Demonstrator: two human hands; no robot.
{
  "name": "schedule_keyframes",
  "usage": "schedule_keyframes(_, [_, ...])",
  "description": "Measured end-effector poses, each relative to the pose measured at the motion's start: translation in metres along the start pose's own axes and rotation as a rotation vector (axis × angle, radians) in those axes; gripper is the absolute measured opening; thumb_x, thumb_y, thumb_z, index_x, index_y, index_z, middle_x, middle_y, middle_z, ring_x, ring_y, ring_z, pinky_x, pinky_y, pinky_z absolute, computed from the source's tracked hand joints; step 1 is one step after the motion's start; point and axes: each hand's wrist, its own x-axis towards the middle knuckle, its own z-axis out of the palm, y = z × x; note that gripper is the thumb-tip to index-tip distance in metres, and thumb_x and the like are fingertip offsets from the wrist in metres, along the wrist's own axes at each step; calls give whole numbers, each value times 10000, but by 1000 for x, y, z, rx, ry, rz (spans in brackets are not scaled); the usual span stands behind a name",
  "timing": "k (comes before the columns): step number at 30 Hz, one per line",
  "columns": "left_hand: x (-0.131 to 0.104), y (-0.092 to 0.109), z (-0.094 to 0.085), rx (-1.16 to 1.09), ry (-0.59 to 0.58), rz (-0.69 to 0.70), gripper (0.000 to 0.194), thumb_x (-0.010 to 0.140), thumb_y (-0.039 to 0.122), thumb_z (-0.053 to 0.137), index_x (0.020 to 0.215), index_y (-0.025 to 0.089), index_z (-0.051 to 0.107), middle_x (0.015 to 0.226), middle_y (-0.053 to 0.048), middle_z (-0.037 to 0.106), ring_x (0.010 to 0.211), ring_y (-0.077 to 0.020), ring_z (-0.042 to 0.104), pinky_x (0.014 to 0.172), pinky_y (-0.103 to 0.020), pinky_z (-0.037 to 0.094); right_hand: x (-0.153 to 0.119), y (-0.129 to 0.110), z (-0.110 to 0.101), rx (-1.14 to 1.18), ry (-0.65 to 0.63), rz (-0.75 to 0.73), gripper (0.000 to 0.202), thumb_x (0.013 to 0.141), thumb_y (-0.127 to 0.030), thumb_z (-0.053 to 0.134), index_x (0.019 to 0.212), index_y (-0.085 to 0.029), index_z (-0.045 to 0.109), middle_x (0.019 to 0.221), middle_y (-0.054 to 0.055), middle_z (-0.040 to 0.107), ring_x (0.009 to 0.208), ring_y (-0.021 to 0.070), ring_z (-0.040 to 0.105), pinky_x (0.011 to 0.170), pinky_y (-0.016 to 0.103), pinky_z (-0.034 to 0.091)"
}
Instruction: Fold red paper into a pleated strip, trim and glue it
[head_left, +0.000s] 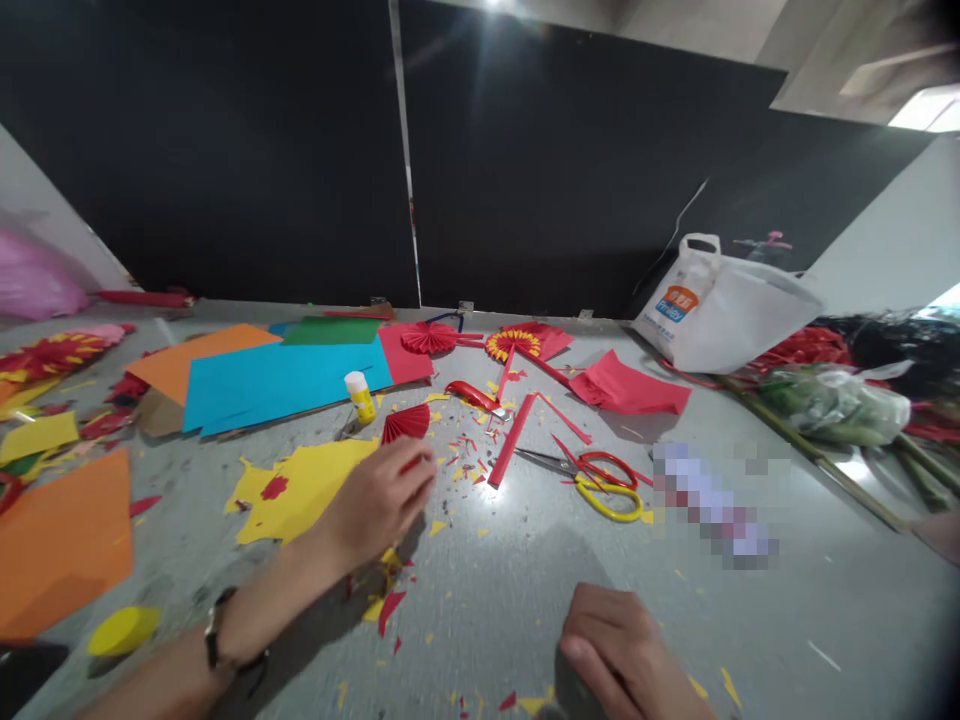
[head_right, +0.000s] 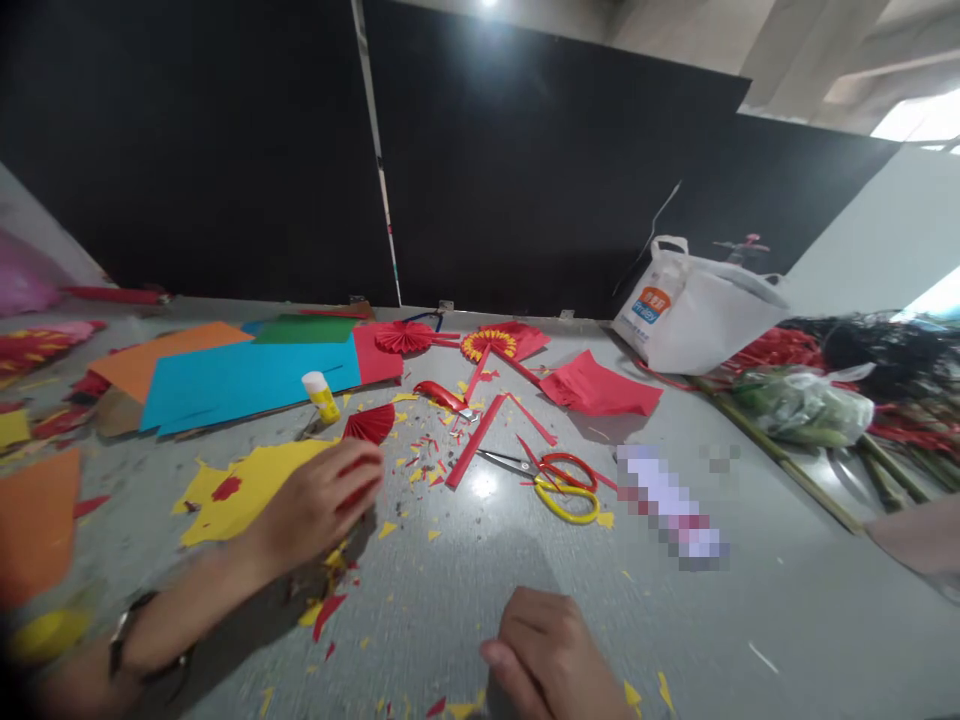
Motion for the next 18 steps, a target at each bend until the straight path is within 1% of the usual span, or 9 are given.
schedule_keyframes(2, [25, -23, -2, 71, -80, -91, 152, 1104, 164, 578, 1027, 155, 709, 1152, -98, 717, 1060, -237, 707, 960, -433, 623, -3, 5, -1, -8, 26, 18, 558, 1233, -417, 336, 760, -235, 568, 690, 6, 648, 613, 146, 623, 609, 290, 414])
schedule_keyframes(3, [39, -35, -1, 107, -121, -144, 101, 1091, 186, 634, 1040, 147, 712, 1163, -88, 719, 1083, -243, 710, 970, -450, 625, -4, 7, -1, -3, 30, 22, 563, 1236, -408, 327, 755, -235, 564, 688, 5, 646, 609, 145, 618, 607, 289, 413])
schedule_keyframes(4, [53, -48, 1, 145, -163, -204, 91, 1083, 228, 685, 1070, 145, 719, 1188, -86, 722, 1107, -250, 712, 976, -461, 629, -5, 8, 1, 6, 32, 19, 575, 1238, -407, 313, 746, -236, 558, 681, 3, 642, 603, 142, 613, 604, 287, 411])
schedule_keyframes(6, [81, -73, 9, 213, -238, -324, 178, 1075, 307, 735, 1166, 154, 730, 1232, -94, 729, 1127, -258, 718, 993, -478, 633, -5, 10, 4, 25, 34, 4, 603, 1241, -418, 285, 728, -237, 545, 665, 0, 633, 591, 136, 599, 596, 283, 405])
schedule_keyframes(9, [116, -102, 25, 300, -307, -490, 320, 1071, 357, 746, 1323, 165, 706, 1385, -131, 691, 1232, -298, 697, 1050, -528, 617, -3, 11, 10, 46, 36, -16, 633, 1242, -445, 269, 712, -235, 545, 646, -5, 624, 573, 130, 576, 585, 280, 387])
schedule_keyframes(11, [130, -115, 32, 328, -356, -569, 373, 1064, 368, 757, 1364, 157, 692, 1417, -146, 675, 1256, -313, 690, 1059, -536, 614, -2, 11, 12, 53, 37, -20, 645, 1242, -455, 260, 708, -232, 545, 639, -5, 616, 575, 128, 570, 585, 278, 377])
schedule_keyframes(13, [139, -126, 35, 331, -418, -626, 375, 1068, 376, 753, 1369, 162, 690, 1403, -139, 683, 1234, -305, 701, 1040, -526, 624, -2, 10, 13, 56, 39, -15, 649, 1242, -458, 260, 701, -230, 537, 638, -5, 608, 580, 126, 566, 589, 272, 375])
schedule_keyframes(16, [145, -138, 34, 318, -497, -681, 367, 1073, 384, 748, 1364, 169, 691, 1365, -126, 699, 1188, -291, 718, 1002, -503, 640, -1, 10, 13, 56, 47, -2, 655, 1243, -455, 255, 693, -228, 529, 637, 0, 606, 583, 125, 561, 591, 271, 373])
schedule_keyframes(18, [149, -146, 32, 309, -526, -702, 362, 1074, 387, 746, 1362, 174, 690, 1352, -121, 703, 1170, -285, 723, 983, -490, 647, -1, 11, 14, 58, 46, -1, 659, 1242, -458, 250, 696, -228, 540, 637, 4, 610, 584, 130, 564, 585, 279, 366])
